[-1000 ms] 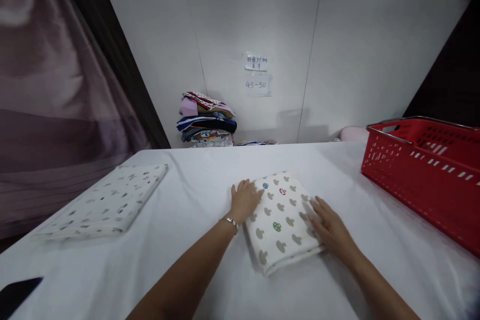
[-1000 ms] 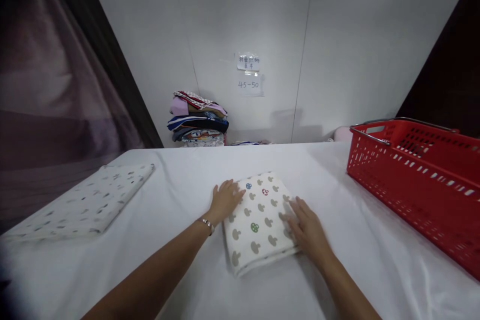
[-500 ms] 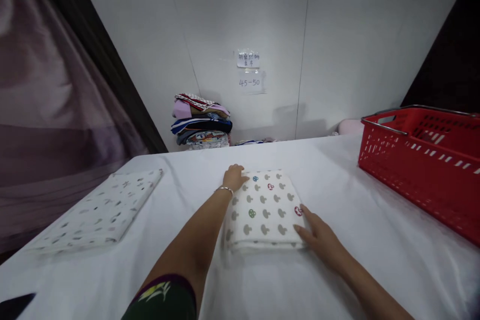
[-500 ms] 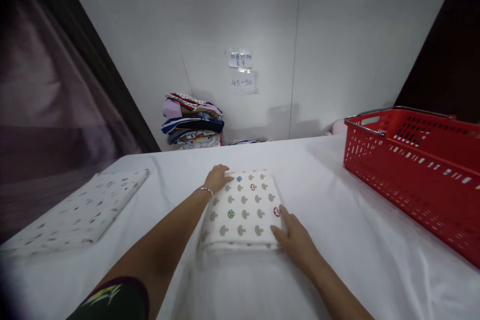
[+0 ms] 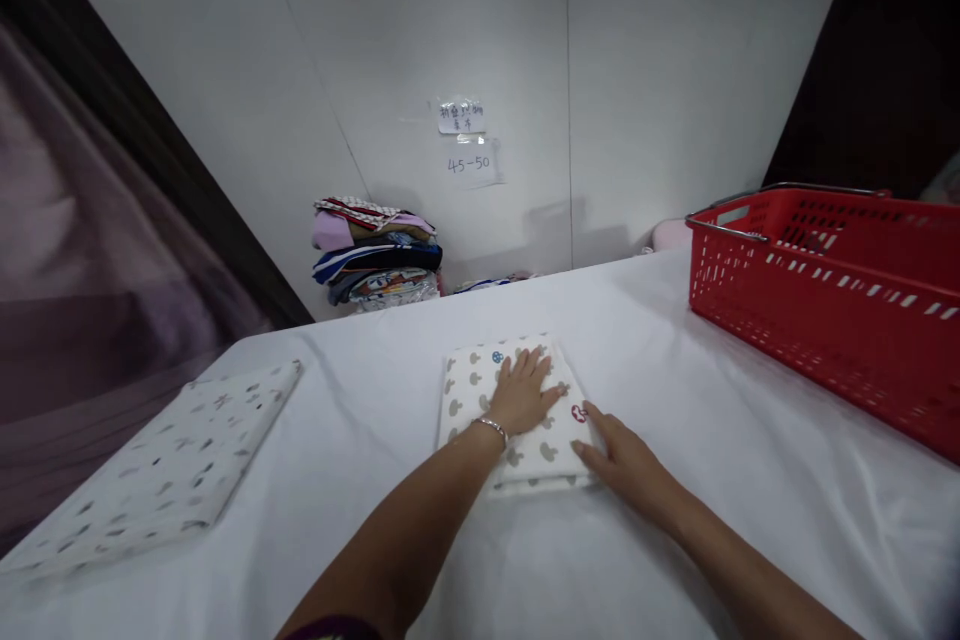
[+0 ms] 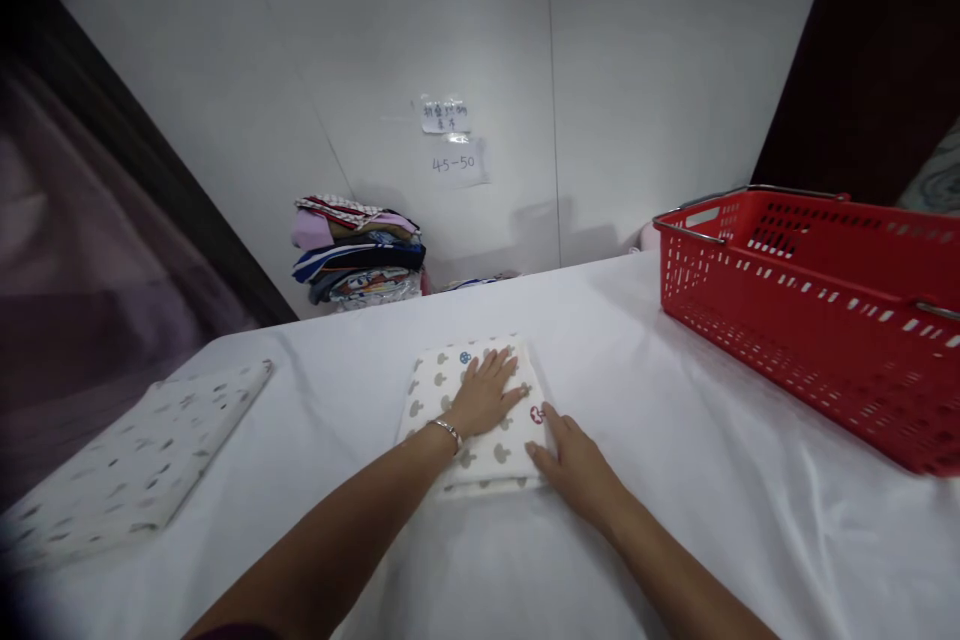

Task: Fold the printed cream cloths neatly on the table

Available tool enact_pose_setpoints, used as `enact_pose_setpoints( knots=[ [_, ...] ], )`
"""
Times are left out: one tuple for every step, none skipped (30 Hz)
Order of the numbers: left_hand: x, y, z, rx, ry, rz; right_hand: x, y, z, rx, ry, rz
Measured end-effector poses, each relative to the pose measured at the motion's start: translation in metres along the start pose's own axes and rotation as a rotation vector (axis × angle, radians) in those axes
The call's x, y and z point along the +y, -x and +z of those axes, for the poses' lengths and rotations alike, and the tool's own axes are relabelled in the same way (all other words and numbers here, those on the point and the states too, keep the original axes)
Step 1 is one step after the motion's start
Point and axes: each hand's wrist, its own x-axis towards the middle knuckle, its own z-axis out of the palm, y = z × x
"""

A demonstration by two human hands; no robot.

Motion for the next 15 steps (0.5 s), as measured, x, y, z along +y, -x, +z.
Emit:
enact_pose_setpoints(
  knots=[
    [-0.001, 0.0, -0.001, -0.014, 0.005, 0.002, 0.0, 0.0, 0.0, -0.003, 0.004, -0.001],
    [-0.002, -0.001, -0.002, -0.027, 0.011, 0.002, 0.0, 0.0, 0.0, -0.009, 0.007, -0.004],
    [-0.003, -0.001, -0.005, -0.043, 0.018, -0.002, 0.0, 0.0, 0.0, -0.014, 0.009, -0.004],
    [-0.002, -0.001, -0.008, -0.059, 0.027, -0.018, 0.0, 0.0, -0.001, -0.017, 0.009, -0.002],
    [0.0, 0.0, -0.011, -0.071, 0.038, -0.04, -0.001, 0.0, -0.001, -0.02, 0.01, -0.001],
    [0.003, 0.002, -0.013, -0.079, 0.048, -0.059, -0.001, 0.0, -0.002, -0.021, 0.009, 0.0],
    [0.006, 0.004, -0.014, -0.082, 0.055, -0.07, -0.002, 0.001, -0.002, -0.023, 0.007, -0.001],
    [0.01, 0.008, -0.013, -0.078, 0.058, -0.064, -0.003, 0.001, -0.003, -0.024, 0.005, -0.003],
    [0.013, 0.012, -0.012, -0.067, 0.054, -0.044, -0.004, 0.001, -0.004, -0.025, 0.005, -0.006],
    [0.016, 0.016, -0.011, -0.053, 0.044, -0.016, -0.005, 0.002, -0.005, -0.026, 0.009, -0.009],
    [0.018, 0.02, -0.008, -0.044, 0.033, 0.012, -0.007, 0.003, -0.006, -0.028, 0.016, -0.013],
    [0.02, 0.022, -0.007, -0.037, 0.023, 0.03, -0.009, 0.003, -0.007, -0.029, 0.027, -0.015],
    [0.021, 0.023, -0.005, -0.034, 0.019, 0.037, -0.011, 0.004, -0.008, -0.03, 0.041, -0.015],
    [0.022, 0.024, -0.005, -0.036, 0.02, 0.035, -0.012, 0.005, -0.008, -0.031, 0.056, -0.013],
    [0.022, 0.023, -0.005, -0.048, 0.026, 0.03, -0.014, 0.005, -0.009, -0.033, 0.071, -0.011]
  ],
)
